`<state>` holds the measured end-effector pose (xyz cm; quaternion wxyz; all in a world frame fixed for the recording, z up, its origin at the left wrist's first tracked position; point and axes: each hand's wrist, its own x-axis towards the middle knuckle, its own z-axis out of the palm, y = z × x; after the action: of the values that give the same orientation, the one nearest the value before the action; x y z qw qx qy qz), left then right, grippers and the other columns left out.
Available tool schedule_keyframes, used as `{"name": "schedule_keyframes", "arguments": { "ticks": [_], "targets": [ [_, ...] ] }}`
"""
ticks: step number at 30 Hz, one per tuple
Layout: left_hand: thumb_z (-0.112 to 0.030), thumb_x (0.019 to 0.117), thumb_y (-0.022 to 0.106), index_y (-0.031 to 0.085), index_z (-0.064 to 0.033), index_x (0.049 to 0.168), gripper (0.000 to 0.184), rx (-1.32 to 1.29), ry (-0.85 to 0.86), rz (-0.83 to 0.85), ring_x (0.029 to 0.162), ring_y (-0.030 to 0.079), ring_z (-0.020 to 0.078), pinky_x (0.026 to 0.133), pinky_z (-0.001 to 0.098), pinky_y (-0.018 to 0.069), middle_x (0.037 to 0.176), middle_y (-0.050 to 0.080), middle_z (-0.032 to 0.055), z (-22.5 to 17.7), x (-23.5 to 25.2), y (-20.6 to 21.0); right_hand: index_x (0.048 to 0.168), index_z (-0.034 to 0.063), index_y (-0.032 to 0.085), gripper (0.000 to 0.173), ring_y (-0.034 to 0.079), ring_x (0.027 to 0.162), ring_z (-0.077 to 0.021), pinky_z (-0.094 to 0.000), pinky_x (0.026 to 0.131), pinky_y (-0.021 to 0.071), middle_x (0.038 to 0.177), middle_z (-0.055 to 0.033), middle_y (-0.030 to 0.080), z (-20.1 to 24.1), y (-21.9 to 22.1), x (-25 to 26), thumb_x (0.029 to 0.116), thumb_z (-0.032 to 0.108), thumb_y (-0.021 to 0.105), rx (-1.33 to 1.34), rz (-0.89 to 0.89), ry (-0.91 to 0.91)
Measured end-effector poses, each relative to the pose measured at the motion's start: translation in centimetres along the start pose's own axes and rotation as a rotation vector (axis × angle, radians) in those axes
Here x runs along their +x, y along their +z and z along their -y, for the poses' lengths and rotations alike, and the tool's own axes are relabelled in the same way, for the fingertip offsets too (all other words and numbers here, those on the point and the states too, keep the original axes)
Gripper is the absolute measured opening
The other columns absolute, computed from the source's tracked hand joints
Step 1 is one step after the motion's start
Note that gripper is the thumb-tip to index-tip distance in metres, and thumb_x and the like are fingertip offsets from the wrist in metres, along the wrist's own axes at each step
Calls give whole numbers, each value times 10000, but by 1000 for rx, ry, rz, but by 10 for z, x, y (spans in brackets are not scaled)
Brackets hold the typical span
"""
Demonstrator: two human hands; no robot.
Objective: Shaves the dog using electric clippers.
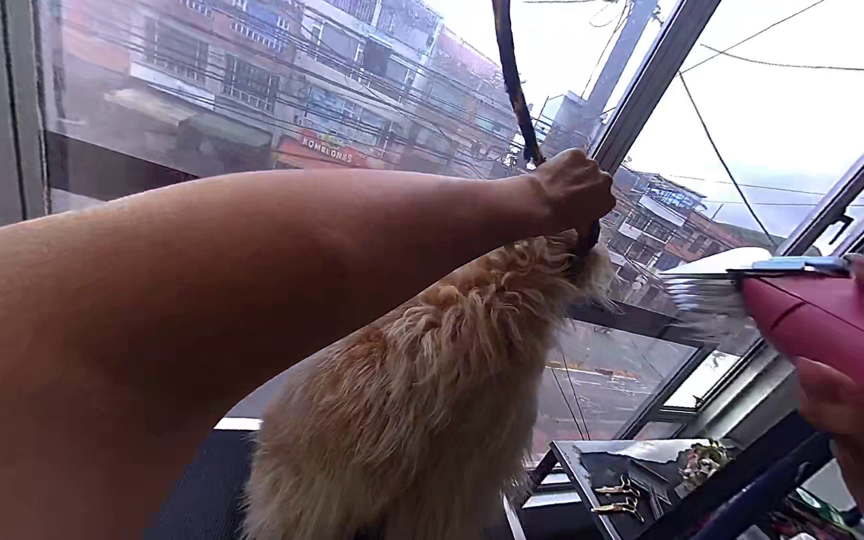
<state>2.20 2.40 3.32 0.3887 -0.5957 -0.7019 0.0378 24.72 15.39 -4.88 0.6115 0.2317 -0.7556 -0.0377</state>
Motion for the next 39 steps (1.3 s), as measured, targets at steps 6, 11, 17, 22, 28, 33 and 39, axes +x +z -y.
{"name": "schedule_keyframes", "arguments": {
  "ticks": [6,11,17,22,28,33,39],
  "targets": [
    [-58,966,649,694,47,1058,147,51,-29,257,1056,645,397,891,563,477,1082,683,219,-23,32,22,1203,149,654,425,675,1192,-209,-397,1033,576,1199,23,719,-97,0,-43,850,339,796,128,-144,-172],
    [-105,938,703,568,-55,1367,453,-48,-101,221,1151,599,447,880,605,486,1298,595,236,-8,46,44,1156,114,654,419,692,1147,-202,-409,1037,572,1136,2,731,-99,38,-41,818,284,834,381,-271,18],
    [-175,957,677,709,2,1053,204,-293,-274,275,1100,618,403,891,636,471,1103,673,219,19,63,36,1186,121,618,409,669,1202,-230,-430,1077,554,1203,-9,710,-112,80,-18,850,219,828,599,-225,3],
    [13,927,618,683,-12,940,71,-586,-507,296,739,551,154,676,361,463,854,614,75,24,63,8,1055,-39,638,358,714,1105,-281,-447,996,604,1089,-132,729,-118,113,13,838,174,828,587,-262,-252],
    [-76,976,627,667,-34,965,59,-790,-587,302,611,523,67,568,236,444,756,582,22,18,67,1,1134,92,633,352,695,1052,-100,-280,982,576,1076,32,715,-97,106,14,843,188,805,757,-3,1],
    [-21,931,634,643,-41,878,57,-818,-512,307,549,495,60,511,220,418,688,549,8,6,64,-4,1018,149,684,306,704,891,-15,-189,810,602,960,93,729,-67,96,18,797,305,827,589,-15,209],
    [-28,881,693,647,-55,936,77,-794,-462,247,734,582,115,646,314,490,848,613,36,-3,55,-1,1012,117,659,418,706,850,-60,-219,764,602,899,51,717,-39,93,16,727,334,875,540,39,326]
  ]
}}
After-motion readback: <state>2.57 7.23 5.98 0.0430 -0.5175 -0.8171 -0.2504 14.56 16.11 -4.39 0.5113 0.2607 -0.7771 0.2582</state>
